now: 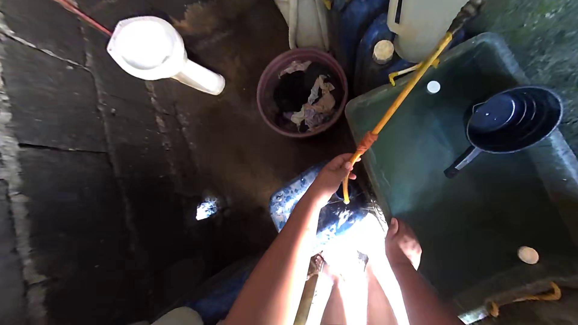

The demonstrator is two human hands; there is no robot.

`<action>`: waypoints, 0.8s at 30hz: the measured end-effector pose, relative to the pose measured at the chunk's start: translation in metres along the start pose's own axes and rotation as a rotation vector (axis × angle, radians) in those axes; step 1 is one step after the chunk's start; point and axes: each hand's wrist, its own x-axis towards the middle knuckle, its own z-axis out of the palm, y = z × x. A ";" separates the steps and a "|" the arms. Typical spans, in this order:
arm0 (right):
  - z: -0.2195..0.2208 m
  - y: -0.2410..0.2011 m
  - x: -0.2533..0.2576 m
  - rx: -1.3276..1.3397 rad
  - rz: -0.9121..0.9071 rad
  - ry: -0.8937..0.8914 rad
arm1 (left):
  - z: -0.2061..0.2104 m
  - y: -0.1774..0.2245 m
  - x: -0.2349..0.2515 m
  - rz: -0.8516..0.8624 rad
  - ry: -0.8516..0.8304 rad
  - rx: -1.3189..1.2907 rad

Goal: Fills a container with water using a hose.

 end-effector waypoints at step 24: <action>0.004 0.003 -0.001 0.041 -0.035 0.077 | 0.012 -0.010 0.017 0.029 -0.100 0.460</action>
